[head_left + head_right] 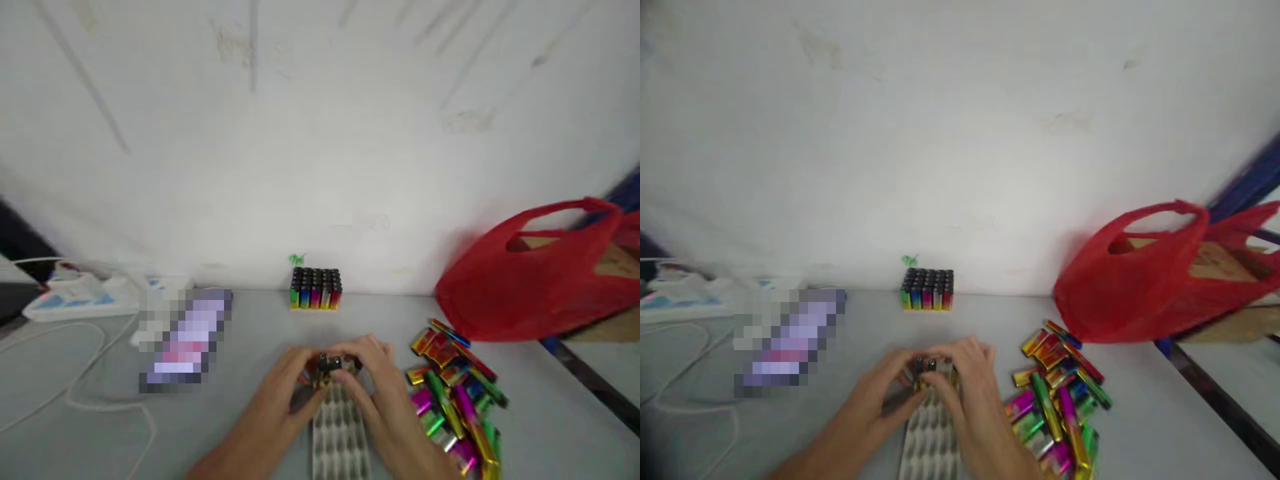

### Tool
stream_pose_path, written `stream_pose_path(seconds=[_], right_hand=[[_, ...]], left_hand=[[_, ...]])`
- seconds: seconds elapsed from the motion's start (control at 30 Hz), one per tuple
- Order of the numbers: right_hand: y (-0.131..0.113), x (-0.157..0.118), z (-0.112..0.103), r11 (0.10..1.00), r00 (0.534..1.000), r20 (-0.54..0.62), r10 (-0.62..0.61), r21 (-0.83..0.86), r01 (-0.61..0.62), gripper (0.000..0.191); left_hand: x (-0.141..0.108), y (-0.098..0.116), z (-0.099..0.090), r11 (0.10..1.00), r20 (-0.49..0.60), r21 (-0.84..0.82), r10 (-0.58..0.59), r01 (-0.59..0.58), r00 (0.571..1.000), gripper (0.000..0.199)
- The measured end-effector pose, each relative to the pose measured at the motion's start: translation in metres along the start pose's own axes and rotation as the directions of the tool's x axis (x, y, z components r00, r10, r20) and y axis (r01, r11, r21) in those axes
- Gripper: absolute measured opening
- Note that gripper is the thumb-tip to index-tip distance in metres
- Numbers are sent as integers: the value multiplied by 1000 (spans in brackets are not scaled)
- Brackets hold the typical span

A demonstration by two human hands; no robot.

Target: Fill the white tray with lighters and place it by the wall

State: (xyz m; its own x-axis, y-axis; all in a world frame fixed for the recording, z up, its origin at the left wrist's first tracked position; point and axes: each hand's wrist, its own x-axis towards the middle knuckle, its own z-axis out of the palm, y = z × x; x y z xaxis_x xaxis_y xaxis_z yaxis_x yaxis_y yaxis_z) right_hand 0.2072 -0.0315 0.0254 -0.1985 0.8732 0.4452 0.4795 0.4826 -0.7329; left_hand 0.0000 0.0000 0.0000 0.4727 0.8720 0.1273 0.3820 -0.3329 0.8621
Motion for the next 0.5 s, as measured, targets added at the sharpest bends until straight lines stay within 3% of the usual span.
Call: stream_pose_path(seconds=[0.13,0.37,0.43,0.5], right_hand=[[1,0,1,999,999,-35,-22,-31,21,18],[-4,-2,1,994,998,3,66,-82,-65,19],[-3,-3,0,984,993,-52,106,-139,-112,24],[3,-3,-1,946,972,-183,146,-263,-191,29]], left_hand=[[2,2,-1,1000,12,12,12,-12,1000,7],[3,-2,0,998,2,32,54,-54,999,3],[3,-1,0,998,-1,36,46,-46,999,4],[2,0,0,999,4,41,26,-26,1000,6]])
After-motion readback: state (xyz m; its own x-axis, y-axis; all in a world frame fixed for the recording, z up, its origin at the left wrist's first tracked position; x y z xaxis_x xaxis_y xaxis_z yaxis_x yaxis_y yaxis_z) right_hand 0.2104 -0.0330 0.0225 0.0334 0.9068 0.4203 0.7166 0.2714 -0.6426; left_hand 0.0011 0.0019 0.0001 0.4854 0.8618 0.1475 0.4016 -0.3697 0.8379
